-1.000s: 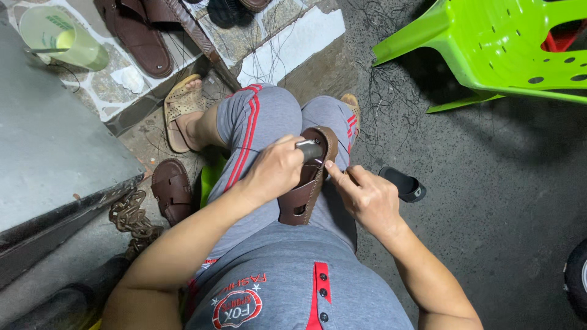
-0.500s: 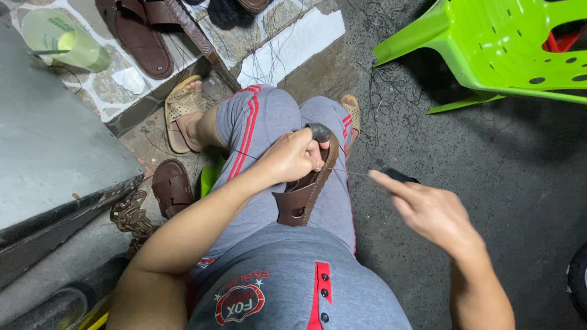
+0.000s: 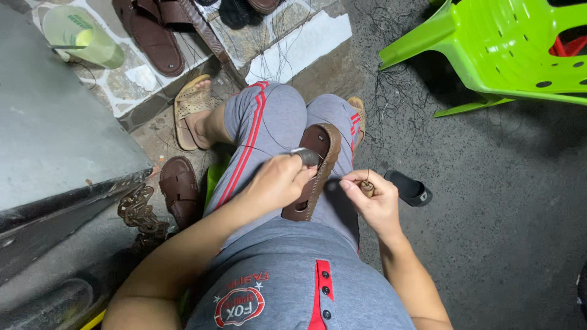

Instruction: The person sits on a low stool and sews a brown leather sandal held on their lap. They use a curved stitching awl and a needle with thread to stitch along the sandal's edge, repeatedly pulling the thread tight. The person briefly lifts the sandal to inspect the stitching before continuing.

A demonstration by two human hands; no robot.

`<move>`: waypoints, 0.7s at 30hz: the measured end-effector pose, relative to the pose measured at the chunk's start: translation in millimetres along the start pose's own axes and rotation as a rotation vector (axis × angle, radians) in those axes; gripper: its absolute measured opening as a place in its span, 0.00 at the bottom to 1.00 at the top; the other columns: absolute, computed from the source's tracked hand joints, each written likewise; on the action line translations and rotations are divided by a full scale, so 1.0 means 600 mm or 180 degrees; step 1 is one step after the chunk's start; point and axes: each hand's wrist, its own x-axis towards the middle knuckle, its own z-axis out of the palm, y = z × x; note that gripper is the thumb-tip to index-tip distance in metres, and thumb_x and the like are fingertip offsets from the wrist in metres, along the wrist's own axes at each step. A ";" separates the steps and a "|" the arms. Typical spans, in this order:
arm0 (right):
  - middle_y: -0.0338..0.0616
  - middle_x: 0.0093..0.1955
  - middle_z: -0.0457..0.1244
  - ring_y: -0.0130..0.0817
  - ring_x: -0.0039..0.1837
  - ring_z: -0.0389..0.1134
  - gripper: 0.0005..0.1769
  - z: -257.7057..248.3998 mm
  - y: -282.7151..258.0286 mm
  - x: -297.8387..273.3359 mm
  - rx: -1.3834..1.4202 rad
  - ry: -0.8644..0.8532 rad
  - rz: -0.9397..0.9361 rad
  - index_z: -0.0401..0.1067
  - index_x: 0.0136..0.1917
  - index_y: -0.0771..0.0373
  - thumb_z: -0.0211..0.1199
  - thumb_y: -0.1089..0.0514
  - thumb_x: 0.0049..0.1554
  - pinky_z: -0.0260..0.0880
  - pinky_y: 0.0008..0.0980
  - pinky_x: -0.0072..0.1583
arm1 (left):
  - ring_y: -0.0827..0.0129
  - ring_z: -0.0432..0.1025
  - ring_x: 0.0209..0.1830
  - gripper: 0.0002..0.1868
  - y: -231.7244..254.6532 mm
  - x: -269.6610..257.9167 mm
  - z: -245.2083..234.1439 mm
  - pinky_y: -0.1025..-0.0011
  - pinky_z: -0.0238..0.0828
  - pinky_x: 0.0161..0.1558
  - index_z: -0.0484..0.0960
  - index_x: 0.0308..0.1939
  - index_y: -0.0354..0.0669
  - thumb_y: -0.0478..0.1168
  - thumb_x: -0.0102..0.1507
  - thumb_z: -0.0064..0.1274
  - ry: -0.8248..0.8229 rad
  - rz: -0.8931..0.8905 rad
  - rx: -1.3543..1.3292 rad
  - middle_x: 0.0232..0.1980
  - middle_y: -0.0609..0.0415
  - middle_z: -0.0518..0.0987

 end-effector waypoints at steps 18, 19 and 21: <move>0.48 0.30 0.64 0.46 0.31 0.66 0.14 -0.001 -0.059 -0.007 -0.0807 -0.0554 -0.0557 0.73 0.49 0.58 0.70 0.56 0.49 0.66 0.38 0.36 | 0.63 0.77 0.33 0.05 -0.001 0.039 -0.010 0.64 0.71 0.40 0.84 0.28 0.56 0.47 0.53 0.55 -0.1033 -0.1006 -0.0490 0.23 0.61 0.81; 0.48 0.30 0.64 0.46 0.31 0.66 0.14 0.000 -0.045 -0.008 -0.0811 -0.0553 -0.0556 0.73 0.49 0.58 0.70 0.56 0.49 0.66 0.38 0.36 | 0.63 0.77 0.33 0.05 -0.005 0.039 -0.011 0.64 0.71 0.40 0.84 0.28 0.56 0.47 0.53 0.55 -0.1034 -0.1004 -0.0493 0.23 0.61 0.81; 0.45 0.29 0.65 0.38 0.29 0.64 0.07 0.002 -0.016 -0.009 -0.0613 -0.0363 -0.0262 0.76 0.45 0.55 0.67 0.56 0.51 0.64 0.34 0.35 | 0.61 0.76 0.33 0.10 -0.011 0.039 -0.011 0.61 0.71 0.39 0.86 0.34 0.54 0.49 0.52 0.56 -0.1045 -0.1052 -0.0476 0.26 0.57 0.81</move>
